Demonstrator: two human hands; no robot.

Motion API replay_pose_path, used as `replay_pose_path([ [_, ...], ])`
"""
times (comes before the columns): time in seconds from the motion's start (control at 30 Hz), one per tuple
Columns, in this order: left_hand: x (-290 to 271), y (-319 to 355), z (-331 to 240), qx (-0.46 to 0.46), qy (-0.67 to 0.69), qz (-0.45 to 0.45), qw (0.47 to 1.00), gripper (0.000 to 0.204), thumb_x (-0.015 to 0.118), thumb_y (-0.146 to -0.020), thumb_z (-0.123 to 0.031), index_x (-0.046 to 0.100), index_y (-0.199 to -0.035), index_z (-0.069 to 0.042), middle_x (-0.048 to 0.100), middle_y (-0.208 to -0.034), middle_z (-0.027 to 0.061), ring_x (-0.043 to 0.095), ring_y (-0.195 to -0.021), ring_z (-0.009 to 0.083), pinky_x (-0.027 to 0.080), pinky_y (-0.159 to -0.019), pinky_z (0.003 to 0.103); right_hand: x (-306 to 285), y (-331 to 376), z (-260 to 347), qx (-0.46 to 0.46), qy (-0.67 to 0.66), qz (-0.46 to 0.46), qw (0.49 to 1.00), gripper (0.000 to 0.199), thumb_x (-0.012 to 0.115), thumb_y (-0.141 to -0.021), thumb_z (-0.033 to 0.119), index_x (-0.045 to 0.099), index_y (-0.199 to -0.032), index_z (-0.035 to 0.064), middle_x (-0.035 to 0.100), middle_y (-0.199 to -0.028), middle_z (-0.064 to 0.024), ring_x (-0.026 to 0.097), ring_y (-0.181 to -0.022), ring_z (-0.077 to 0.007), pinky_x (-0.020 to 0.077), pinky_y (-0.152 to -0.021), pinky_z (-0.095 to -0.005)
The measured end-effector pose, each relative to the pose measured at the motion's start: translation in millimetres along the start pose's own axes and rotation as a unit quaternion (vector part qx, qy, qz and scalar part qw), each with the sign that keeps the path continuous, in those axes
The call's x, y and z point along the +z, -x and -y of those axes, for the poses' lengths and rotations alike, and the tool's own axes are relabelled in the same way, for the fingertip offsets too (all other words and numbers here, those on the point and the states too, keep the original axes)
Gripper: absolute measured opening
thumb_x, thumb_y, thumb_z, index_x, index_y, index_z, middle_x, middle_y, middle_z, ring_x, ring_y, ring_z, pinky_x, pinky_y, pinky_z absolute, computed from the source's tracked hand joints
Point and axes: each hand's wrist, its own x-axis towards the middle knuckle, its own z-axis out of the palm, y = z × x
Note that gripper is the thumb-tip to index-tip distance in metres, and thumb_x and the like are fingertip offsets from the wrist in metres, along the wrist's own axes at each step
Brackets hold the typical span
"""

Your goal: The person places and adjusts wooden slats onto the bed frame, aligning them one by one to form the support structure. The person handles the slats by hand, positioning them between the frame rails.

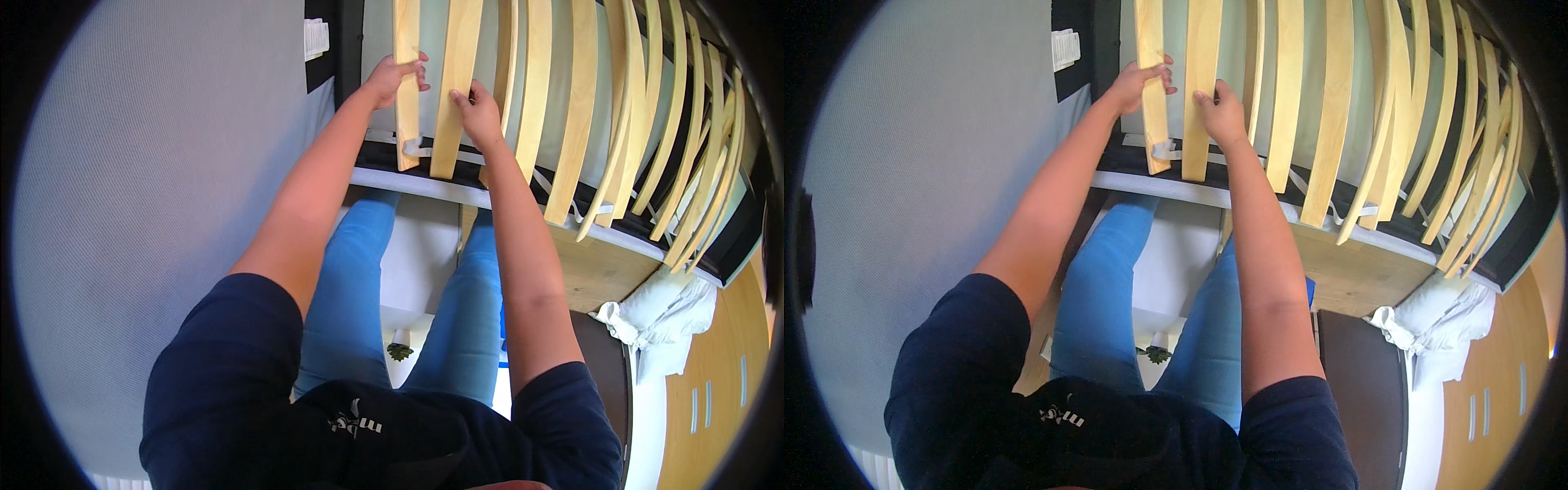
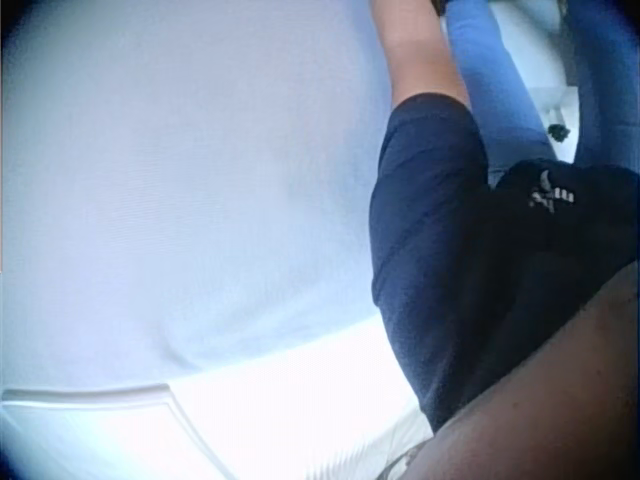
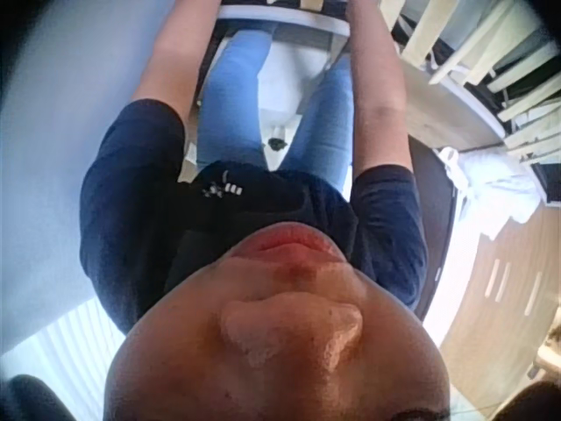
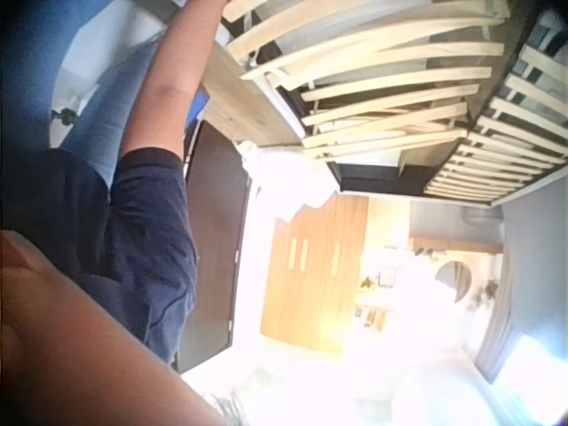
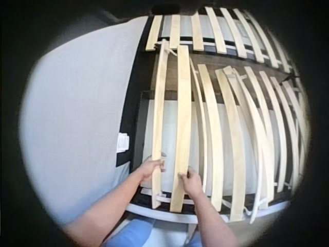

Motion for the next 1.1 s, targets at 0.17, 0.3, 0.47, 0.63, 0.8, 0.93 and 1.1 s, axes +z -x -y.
replay_pose_path([
  [0.17, 9, 22, -19, 0.066, -0.195, -0.139, 0.969, 0.069, 0.057, -0.094, -0.038, 0.023, -0.143, -0.004, 0.047, -0.128, 0.017, 0.046, -0.124, 0.0273, 0.034, -0.109, 0.041, -2, -4, -16, 0.007, 0.006, -0.029, 1.0, 0.029, 0.067, -0.087, 0.022, 0.062, -0.105, -0.0003, 0.067, -0.087, -0.018, 0.065, -0.079, -0.0304, 0.0507, -0.073, -0.0386],
  [0.3, -6, 9, 10, 0.144, -0.355, -0.239, 0.892, 0.069, 0.064, -0.088, -0.026, 0.02, -0.133, 0.003, 0.038, -0.131, 0.0258, 0.038, -0.126, 0.0378, 0.031, -0.106, 0.043, 5, 6, 4, -0.032, 0.083, -0.018, 0.996, 0.029, 0.065, -0.09, 0.02, 0.062, -0.109, -0.0013, 0.069, -0.094, -0.0155, 0.066, -0.086, -0.0221, 0.0513, -0.077, -0.0356],
  [0.47, 0, 13, 30, 0.183, -0.396, -0.332, 0.837, 0.056, 0.068, -0.086, -0.014, 0.032, -0.125, 0.003, 0.049, -0.12, 0.0293, 0.05, -0.115, 0.0442, 0.04, -0.098, 0.047, 18, 6, 9, -0.019, 0.039, -0.005, 0.999, 0.031, 0.063, -0.091, 0.013, 0.057, -0.117, -0.0018, 0.068, -0.093, -0.0159, 0.065, -0.083, -0.0233, 0.0509, -0.077, -0.0362],
  [0.63, -2, 32, 16, 0.116, -0.359, -0.305, 0.874, 0.054, 0.066, -0.088, -0.017, 0.031, -0.124, 0.002, 0.048, -0.126, 0.0309, 0.049, -0.118, 0.0444, 0.039, -0.1, 0.047, 27, 7, 21, -0.003, 0.043, 0.013, 0.999, 0.03, 0.061, -0.091, 0.012, 0.056, -0.117, -0.0019, 0.067, -0.094, -0.0167, 0.065, -0.084, -0.0249, 0.0506, -0.077, -0.0363],
  [0.8, -15, 35, 9, 0.117, -0.389, -0.322, 0.855, 0.057, 0.071, -0.084, -0.026, 0.037, -0.12, 0.001, 0.056, -0.119, 0.0298, 0.055, -0.112, 0.0435, 0.044, -0.095, 0.046, 37, 4, 18, -0.016, 0.026, 0.008, 0.999, 0.031, 0.061, -0.091, 0.012, 0.055, -0.119, -0.0017, 0.067, -0.095, -0.0172, 0.065, -0.085, -0.0266, 0.0505, -0.077, -0.0367],
  [0.93, -5, 35, -7, 0.108, -0.384, -0.349, 0.848, 0.062, 0.078, -0.077, -0.035, 0.047, -0.116, 0.002, 0.064, -0.108, 0.0254, 0.062, -0.103, 0.0407, 0.05, -0.087, 0.045, 37, 3, 12, -0.029, 0.046, 0.009, 0.999, 0.034, 0.062, -0.09, 0.015, 0.055, -0.119, -0.0017, 0.068, -0.098, -0.0189, 0.066, -0.088, -0.029, 0.0509, -0.079, -0.0385],
  [1.1, -38, 2, 9, 0.145, -0.33, -0.305, 0.882, 0.064, 0.081, -0.075, -0.037, 0.054, -0.118, 0.001, 0.068, -0.105, 0.0184, 0.066, -0.097, 0.0294, 0.051, -0.086, 0.04, 42, -7, 11, -0.067, 0.106, 0.029, 0.992, 0.037, 0.062, -0.09, 0.022, 0.058, -0.117, -0.0023, 0.069, -0.102, -0.0205, 0.067, -0.092, -0.0313, 0.0515, -0.081, -0.0406],
])
